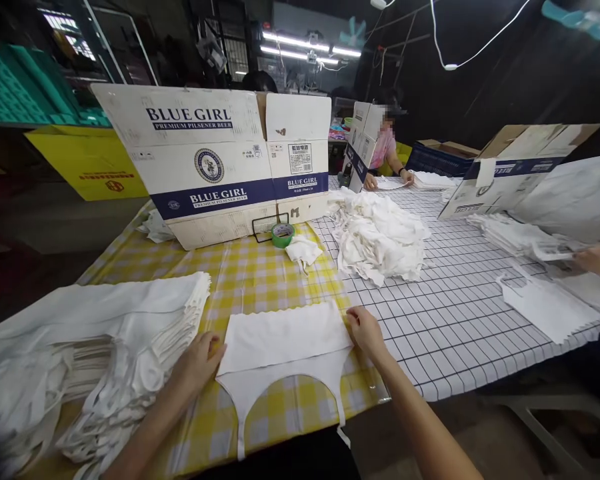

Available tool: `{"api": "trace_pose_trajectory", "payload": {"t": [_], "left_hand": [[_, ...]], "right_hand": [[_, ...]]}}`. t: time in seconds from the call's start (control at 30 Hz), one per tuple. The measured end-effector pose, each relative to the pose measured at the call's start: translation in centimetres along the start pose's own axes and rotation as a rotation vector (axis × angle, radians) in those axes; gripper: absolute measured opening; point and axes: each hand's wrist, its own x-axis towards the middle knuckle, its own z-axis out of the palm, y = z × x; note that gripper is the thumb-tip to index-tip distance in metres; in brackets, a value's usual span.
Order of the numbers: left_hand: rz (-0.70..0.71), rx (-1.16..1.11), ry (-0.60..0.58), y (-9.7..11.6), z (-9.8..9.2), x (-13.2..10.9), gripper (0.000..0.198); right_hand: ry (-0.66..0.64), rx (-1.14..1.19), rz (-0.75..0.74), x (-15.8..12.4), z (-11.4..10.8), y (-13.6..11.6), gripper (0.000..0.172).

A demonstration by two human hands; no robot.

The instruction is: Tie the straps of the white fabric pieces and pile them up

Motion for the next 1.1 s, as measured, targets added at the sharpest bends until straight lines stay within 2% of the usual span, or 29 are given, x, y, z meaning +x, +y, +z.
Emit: {"api": "trace_pose_trajectory", "payload": {"t": [0.07,0.13,0.23,0.3,0.37,0.5,0.63,0.73,0.87,1.1], "left_hand": [[-0.128,0.113,0.045,1.4,-0.2,2.1,0.032],[-0.205,0.188,0.041,2.7,-0.2,3.9,0.038],[-0.182,0.183,-0.021,3.5,0.0,5.4,0.033],[-0.135,0.141,-0.036,3.3,0.3,5.8,0.025],[-0.114,0.114,0.008,2.6,0.6,5.8,0.021],[-0.127,0.120,0.124,1.7,0.8,6.0,0.023],[-0.135,0.127,0.184,1.9,0.8,7.1,0.026],[-0.144,0.102,0.188,2.2,1.1,8.1,0.027],[-0.130,0.063,0.229,2.2,1.8,8.6,0.032],[-0.124,0.139,0.253,2.9,1.4,8.6,0.033]], "right_hand": [[0.040,-0.017,0.111,1.8,0.8,-0.3,0.021],[0.040,-0.025,0.148,3.2,1.7,-0.8,0.018],[0.033,-0.024,0.174,4.3,3.0,-1.3,0.012],[0.022,-0.011,0.167,4.4,3.4,-1.6,0.010],[0.010,0.014,0.150,4.4,3.4,-1.7,0.012],[-0.007,0.097,0.113,4.9,2.7,-2.0,0.010],[0.035,0.152,0.094,6.5,2.6,-2.7,0.006],[0.063,0.148,0.143,7.6,3.5,-3.3,0.015],[0.088,0.106,0.241,8.4,4.6,-3.7,0.016],[0.062,0.042,0.324,8.8,4.8,-4.2,0.028]]}}
